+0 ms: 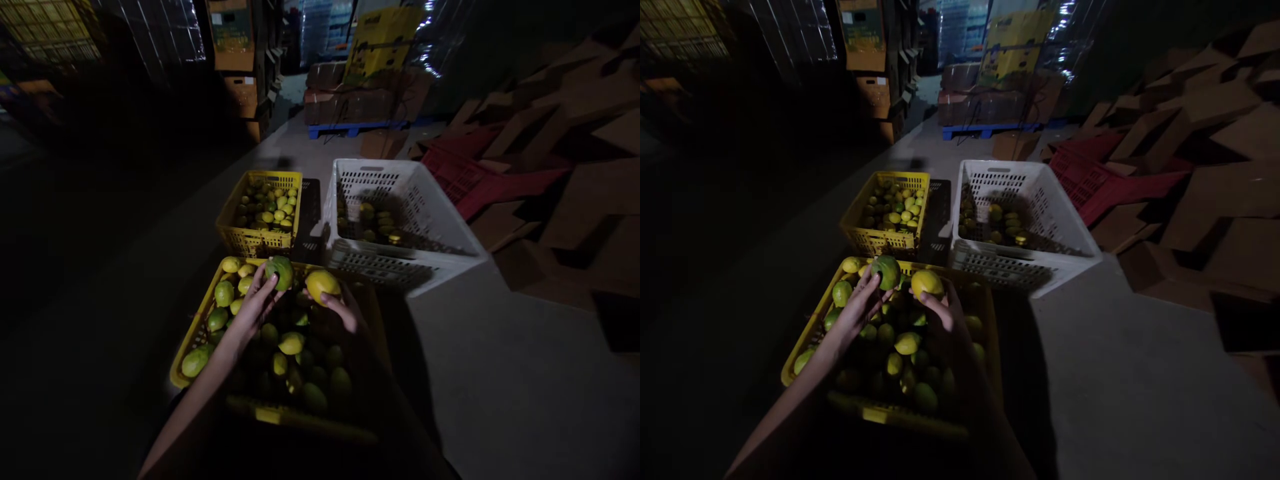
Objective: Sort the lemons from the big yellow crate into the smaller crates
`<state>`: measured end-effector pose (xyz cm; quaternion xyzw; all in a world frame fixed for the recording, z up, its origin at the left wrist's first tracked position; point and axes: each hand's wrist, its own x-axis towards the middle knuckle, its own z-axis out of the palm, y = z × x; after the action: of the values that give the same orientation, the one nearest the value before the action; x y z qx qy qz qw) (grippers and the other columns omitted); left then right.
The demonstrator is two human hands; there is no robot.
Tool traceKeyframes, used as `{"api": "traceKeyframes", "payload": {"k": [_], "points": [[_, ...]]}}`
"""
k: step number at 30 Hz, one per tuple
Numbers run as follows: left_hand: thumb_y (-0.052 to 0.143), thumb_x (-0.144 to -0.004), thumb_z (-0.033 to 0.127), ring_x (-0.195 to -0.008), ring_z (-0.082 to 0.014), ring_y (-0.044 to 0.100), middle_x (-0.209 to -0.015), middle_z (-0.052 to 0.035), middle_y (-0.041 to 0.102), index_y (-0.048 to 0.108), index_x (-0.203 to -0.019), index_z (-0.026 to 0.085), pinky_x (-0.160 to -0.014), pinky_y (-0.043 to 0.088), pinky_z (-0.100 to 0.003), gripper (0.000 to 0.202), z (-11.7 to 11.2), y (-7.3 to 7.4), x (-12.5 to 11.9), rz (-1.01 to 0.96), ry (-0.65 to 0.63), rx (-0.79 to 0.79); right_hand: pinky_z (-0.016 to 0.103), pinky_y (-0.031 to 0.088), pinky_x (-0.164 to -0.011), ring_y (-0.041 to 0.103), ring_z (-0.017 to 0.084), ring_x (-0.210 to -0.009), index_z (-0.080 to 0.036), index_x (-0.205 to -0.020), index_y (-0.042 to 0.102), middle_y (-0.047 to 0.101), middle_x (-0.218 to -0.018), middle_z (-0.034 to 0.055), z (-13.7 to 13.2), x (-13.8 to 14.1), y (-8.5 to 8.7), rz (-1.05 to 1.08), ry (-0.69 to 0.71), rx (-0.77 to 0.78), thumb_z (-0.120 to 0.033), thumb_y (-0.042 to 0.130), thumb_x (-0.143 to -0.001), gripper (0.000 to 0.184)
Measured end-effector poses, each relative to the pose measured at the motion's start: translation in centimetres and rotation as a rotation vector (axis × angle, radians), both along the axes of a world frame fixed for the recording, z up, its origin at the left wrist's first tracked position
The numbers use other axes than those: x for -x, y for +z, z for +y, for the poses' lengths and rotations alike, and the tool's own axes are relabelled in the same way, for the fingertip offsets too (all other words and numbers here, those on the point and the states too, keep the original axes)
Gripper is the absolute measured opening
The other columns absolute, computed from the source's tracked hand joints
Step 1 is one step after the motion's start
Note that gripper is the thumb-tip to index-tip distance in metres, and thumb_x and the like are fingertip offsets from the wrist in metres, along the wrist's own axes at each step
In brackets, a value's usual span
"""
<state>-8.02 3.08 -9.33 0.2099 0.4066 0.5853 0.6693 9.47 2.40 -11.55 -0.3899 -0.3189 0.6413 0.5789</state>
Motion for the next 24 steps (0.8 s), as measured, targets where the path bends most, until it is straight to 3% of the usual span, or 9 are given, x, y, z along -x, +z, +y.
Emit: {"api": "traceKeyframes", "payload": {"k": [2, 5, 9, 12, 15, 19, 24], "points": [[0.076, -0.08, 0.014, -0.099, -0.0192, 0.071, -0.1, 0.0008, 0.073, 0.065, -0.115, 0.024, -0.092, 0.058, -0.031, 0.038, 0.0, -0.2, 0.0, 0.009, -0.012, -0.018, 0.044, 0.055, -0.093, 0.074, 0.028, -0.092, -0.023, -0.098, 0.068, 0.078, -0.097, 0.0048, 0.2, 0.3, 0.3, 0.033, -0.029, 0.001, -0.03, 0.087, -0.06, 0.043], [0.076, -0.081, 0.017, -0.094, -0.0198, 0.073, -0.096, 0.0002, 0.074, 0.066, -0.108, 0.021, -0.089, 0.059, -0.03, 0.029, 0.0, -0.2, -0.4, 0.033, -0.047, -0.017, 0.044, 0.055, -0.093, 0.074, 0.028, -0.093, -0.023, -0.093, 0.068, 0.078, -0.094, 0.0057, 0.4, 0.6, 0.2, 0.07, -0.029, 0.006, -0.031, 0.088, -0.061, 0.039], [0.069, -0.086, 0.018, -0.079, -0.0164, 0.074, -0.09, -0.0018, 0.074, 0.063, -0.098, 0.019, -0.071, 0.059, -0.021, 0.013, 0.2, 0.2, -0.9, 0.038, -0.049, 0.072, 0.042, 0.059, -0.085, 0.073, 0.029, -0.093, -0.023, -0.091, 0.069, 0.077, -0.089, 0.006, 1.0, 0.8, -0.7, 0.115, 0.006, 0.028, -0.047, 0.081, -0.067, 0.036], [0.06, -0.091, 0.02, -0.074, -0.0158, 0.073, -0.083, -0.004, 0.073, 0.062, -0.095, 0.016, -0.066, 0.057, -0.019, 0.007, 0.4, 0.6, -1.1, -0.012, -0.063, 0.126, 0.041, 0.061, -0.079, 0.072, 0.03, -0.094, -0.024, -0.087, 0.068, 0.076, -0.087, 0.0067, 1.6, 0.9, -1.0, 0.094, 0.081, 0.028, -0.055, 0.078, -0.066, 0.039], [0.046, -0.094, 0.02, -0.074, -0.0177, 0.072, -0.078, -0.007, 0.07, 0.063, -0.092, 0.011, -0.07, 0.059, -0.024, 0.019, 0.5, 1.0, -1.2, -0.089, -0.083, 0.149, 0.041, 0.061, -0.074, 0.071, 0.029, -0.091, -0.026, -0.085, 0.067, 0.075, -0.085, 0.006, 2.0, 1.0, -0.9, 0.102, 0.06, 0.07, -0.054, 0.078, -0.064, 0.037], [0.034, -0.097, 0.025, -0.075, -0.0205, 0.071, -0.078, -0.0085, 0.069, 0.064, -0.092, 0.012, -0.076, 0.061, -0.033, 0.033, 0.5, 1.4, -1.3, -0.245, -0.113, 0.109, 0.041, 0.06, -0.081, 0.071, 0.026, -0.089, -0.027, -0.08, 0.065, 0.075, -0.09, 0.0045, 1.8, 1.3, -0.3, 0.196, -0.022, 0.127, -0.046, 0.08, -0.059, 0.032], [0.037, -0.1, 0.032, -0.06, -0.0159, 0.064, -0.069, -0.0036, 0.064, 0.065, -0.099, 0.014, -0.071, 0.06, -0.032, 0.034, 0.4, 1.6, -1.5, -0.329, -0.095, 0.059, 0.04, 0.059, -0.085, 0.072, 0.025, -0.089, -0.027, -0.078, 0.063, 0.077, -0.087, 0.0038, 1.4, 1.2, 0.3, 0.301, 0.046, 0.153, -0.038, 0.084, -0.053, 0.035]]}}
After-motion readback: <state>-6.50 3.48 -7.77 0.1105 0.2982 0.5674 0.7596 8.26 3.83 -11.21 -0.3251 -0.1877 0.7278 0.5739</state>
